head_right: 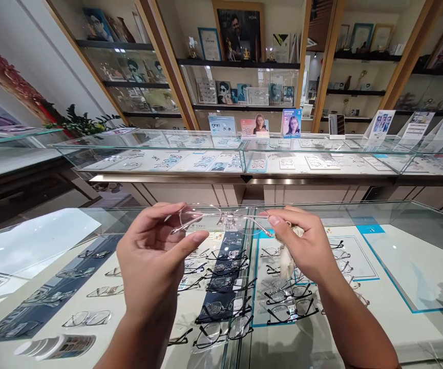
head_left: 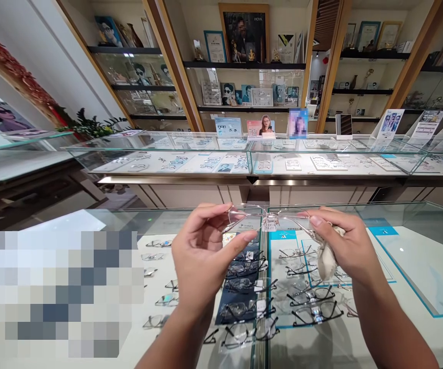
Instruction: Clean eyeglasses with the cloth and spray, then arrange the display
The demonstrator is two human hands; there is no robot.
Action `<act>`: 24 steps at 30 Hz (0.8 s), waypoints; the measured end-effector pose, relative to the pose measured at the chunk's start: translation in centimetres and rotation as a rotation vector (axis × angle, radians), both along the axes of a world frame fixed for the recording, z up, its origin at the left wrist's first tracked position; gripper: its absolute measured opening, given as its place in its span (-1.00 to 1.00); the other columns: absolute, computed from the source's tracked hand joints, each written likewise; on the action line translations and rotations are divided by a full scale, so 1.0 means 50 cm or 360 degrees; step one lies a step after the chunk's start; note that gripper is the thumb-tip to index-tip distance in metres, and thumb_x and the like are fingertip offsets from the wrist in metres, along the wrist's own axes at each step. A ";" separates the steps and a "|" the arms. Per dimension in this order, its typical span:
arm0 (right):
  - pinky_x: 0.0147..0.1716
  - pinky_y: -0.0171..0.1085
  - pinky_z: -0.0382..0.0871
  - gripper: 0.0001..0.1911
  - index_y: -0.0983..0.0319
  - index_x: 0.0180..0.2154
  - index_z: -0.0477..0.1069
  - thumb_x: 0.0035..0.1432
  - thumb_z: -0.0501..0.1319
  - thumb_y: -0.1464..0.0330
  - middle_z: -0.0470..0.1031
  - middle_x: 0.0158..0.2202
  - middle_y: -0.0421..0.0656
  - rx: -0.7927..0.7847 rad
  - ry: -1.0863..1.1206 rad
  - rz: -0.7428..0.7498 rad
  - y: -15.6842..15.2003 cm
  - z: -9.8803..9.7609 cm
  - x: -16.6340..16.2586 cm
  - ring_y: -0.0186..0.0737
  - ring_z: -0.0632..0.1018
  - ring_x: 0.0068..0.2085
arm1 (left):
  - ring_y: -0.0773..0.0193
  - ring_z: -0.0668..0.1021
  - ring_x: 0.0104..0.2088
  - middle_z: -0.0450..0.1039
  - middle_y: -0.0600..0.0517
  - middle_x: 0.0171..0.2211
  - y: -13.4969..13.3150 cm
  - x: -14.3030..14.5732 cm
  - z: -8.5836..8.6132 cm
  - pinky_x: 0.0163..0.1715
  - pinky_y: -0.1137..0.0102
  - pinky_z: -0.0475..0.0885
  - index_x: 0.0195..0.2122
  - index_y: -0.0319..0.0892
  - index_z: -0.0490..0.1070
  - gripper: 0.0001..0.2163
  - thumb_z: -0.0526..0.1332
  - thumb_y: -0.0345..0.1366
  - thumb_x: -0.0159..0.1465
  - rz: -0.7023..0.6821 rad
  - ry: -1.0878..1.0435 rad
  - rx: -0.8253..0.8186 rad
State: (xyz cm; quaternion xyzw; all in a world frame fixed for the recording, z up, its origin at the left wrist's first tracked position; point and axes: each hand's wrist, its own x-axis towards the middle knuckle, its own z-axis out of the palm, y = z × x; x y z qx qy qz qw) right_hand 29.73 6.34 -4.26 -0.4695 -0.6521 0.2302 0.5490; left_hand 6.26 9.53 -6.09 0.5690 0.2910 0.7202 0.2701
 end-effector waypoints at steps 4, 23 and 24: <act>-0.35 -0.17 0.43 -0.72 0.09 -0.19 0.76 0.35 0.28 0.15 0.63 -0.41 -0.14 0.0049 0.0019 -0.0002 0.000 -0.002 -0.005 -0.19 0.53 -0.37 | 0.30 0.67 -0.23 0.55 0.05 -0.20 0.013 -0.004 -0.009 -0.22 0.45 0.64 -0.12 -0.06 0.60 -0.60 0.63 -0.28 0.02 -0.0029 -0.0009 -0.0024; -0.31 -0.21 0.36 -0.60 0.10 0.15 0.61 0.31 0.38 0.20 0.50 -0.42 -0.24 0.0583 -0.0547 0.0714 -0.005 -0.011 -0.045 -0.23 0.44 -0.35 | 0.40 0.61 -0.39 0.61 0.03 -0.30 -0.046 -0.011 -0.074 -0.29 0.52 0.59 -0.17 -0.21 0.60 -0.40 0.72 -0.12 -0.21 -0.1328 -0.0694 -0.1191; -0.32 -0.22 0.35 -0.63 0.11 0.13 0.62 0.34 0.35 0.19 0.47 -0.44 -0.25 0.0620 -0.0575 0.0751 -0.008 -0.014 -0.054 -0.23 0.43 -0.36 | 0.40 0.62 -0.38 0.61 0.03 -0.31 -0.061 -0.011 -0.083 -0.25 0.52 0.60 -0.18 -0.22 0.60 -0.41 0.73 -0.14 -0.21 -0.1395 -0.0743 -0.1234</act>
